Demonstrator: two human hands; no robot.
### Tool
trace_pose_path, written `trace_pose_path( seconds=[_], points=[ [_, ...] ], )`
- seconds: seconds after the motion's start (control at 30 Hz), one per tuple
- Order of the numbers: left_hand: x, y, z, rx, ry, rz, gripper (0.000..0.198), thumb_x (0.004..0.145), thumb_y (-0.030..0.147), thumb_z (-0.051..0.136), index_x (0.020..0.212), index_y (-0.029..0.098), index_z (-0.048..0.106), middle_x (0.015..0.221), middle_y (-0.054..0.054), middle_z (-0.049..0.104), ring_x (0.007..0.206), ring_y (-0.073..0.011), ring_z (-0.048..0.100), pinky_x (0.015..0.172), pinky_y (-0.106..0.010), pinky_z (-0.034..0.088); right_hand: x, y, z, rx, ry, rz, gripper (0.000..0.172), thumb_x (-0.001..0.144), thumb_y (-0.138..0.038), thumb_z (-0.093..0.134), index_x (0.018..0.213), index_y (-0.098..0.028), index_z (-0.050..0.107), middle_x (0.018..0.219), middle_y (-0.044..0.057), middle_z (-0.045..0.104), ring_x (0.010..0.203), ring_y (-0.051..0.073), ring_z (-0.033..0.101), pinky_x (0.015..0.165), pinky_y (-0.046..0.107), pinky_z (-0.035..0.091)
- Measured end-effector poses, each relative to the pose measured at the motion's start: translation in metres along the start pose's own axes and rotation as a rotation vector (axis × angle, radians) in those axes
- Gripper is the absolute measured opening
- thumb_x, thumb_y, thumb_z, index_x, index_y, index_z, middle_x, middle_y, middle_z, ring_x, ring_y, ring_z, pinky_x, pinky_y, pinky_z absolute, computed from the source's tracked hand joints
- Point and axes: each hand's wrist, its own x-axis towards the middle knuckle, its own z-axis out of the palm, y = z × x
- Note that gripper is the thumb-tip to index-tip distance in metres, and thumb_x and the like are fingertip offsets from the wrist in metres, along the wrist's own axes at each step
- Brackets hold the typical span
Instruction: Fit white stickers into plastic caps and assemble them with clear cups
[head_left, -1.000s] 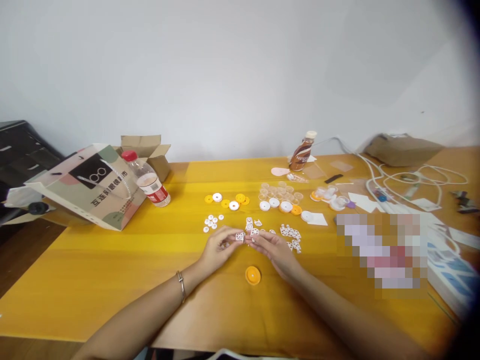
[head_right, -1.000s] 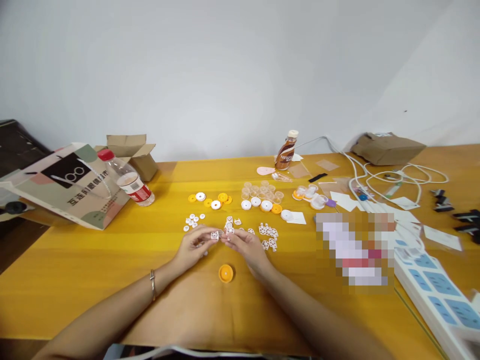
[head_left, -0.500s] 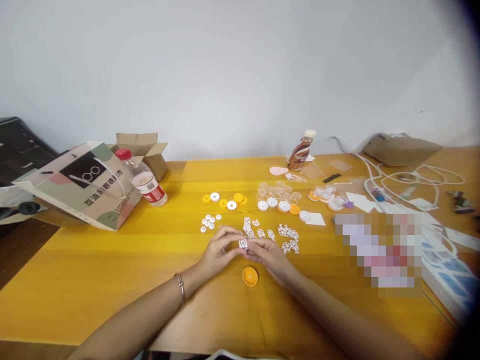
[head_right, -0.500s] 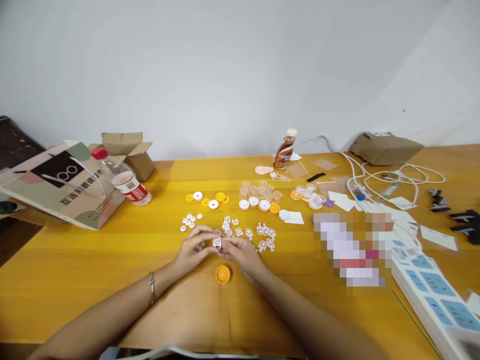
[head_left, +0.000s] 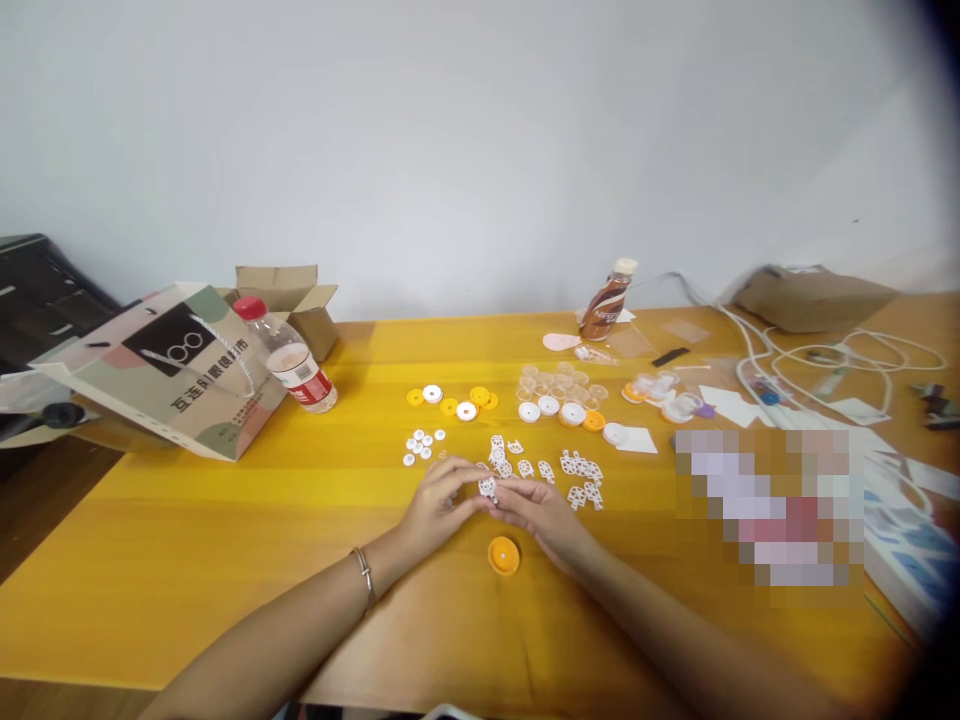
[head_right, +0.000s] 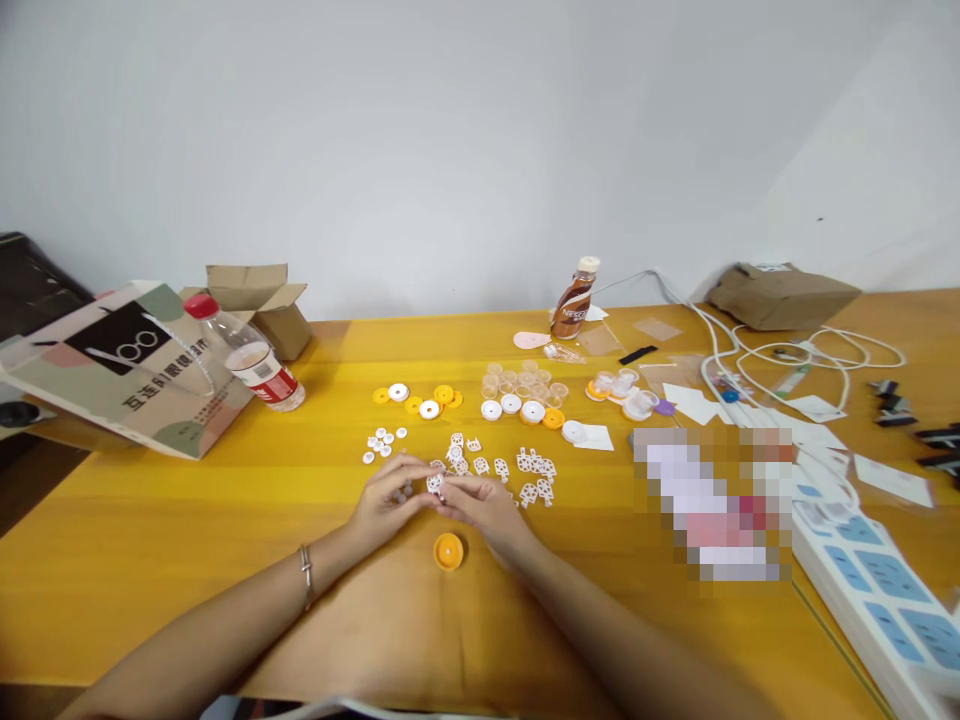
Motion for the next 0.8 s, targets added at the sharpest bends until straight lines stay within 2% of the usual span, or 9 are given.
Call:
trace_pose_path(
  seconds=[0.23,0.37,0.57,0.7,0.8],
  points=[
    [0.002,0.002,-0.001,0.033,-0.004,0.046,0.031,0.074,0.027,0.063,0.104,0.019,0.059,0.093,-0.008,0.06,0.087,-0.0169,0.055,0.077,-0.031,0.046,-0.001,-0.002,0.002,-0.053,0.0,0.005,0.021,0.064,-0.038,0.07,0.074,-0.019,0.071,0.075,0.001,0.068,0.074,0.012,0.06,0.083,0.032,0.047],
    [0.003,0.005,-0.003,0.012,-0.018,0.037,0.032,0.075,0.027,0.062,0.105,0.019,0.058,0.093,-0.008,0.06,0.087,-0.0161,0.055,0.076,-0.029,0.046,-0.002,-0.003,0.003,-0.046,0.01,-0.006,0.023,0.063,-0.039,0.07,0.076,-0.02,0.071,0.078,0.001,0.068,0.076,0.014,0.062,0.083,0.033,0.047],
    [0.006,0.003,-0.009,0.095,0.045,-0.045,0.022,0.083,0.021,0.05,0.104,0.019,0.058,0.094,-0.007,0.059,0.09,-0.0149,0.054,0.08,-0.029,0.044,-0.001,-0.003,0.0,0.003,0.117,-0.088,0.028,0.062,-0.043,0.07,0.075,-0.017,0.069,0.073,0.005,0.07,0.07,0.017,0.065,0.08,0.038,0.049],
    [0.008,-0.001,-0.01,0.219,-0.034,-0.07,0.027,0.084,0.022,0.048,0.109,0.021,0.056,0.1,-0.007,0.058,0.093,-0.0162,0.053,0.082,-0.03,0.043,-0.001,-0.004,-0.002,-0.015,0.14,-0.134,0.029,0.062,-0.044,0.07,0.072,-0.017,0.068,0.072,0.006,0.07,0.069,0.018,0.066,0.077,0.036,0.051],
    [0.008,-0.004,-0.007,0.338,-0.118,-0.027,0.027,0.084,0.023,0.047,0.11,0.023,0.057,0.104,-0.007,0.059,0.096,-0.0177,0.051,0.084,-0.033,0.04,-0.003,-0.005,-0.002,-0.014,0.127,-0.135,0.029,0.063,-0.044,0.069,0.073,-0.017,0.068,0.073,0.006,0.07,0.07,0.017,0.065,0.076,0.035,0.051]
  ],
)
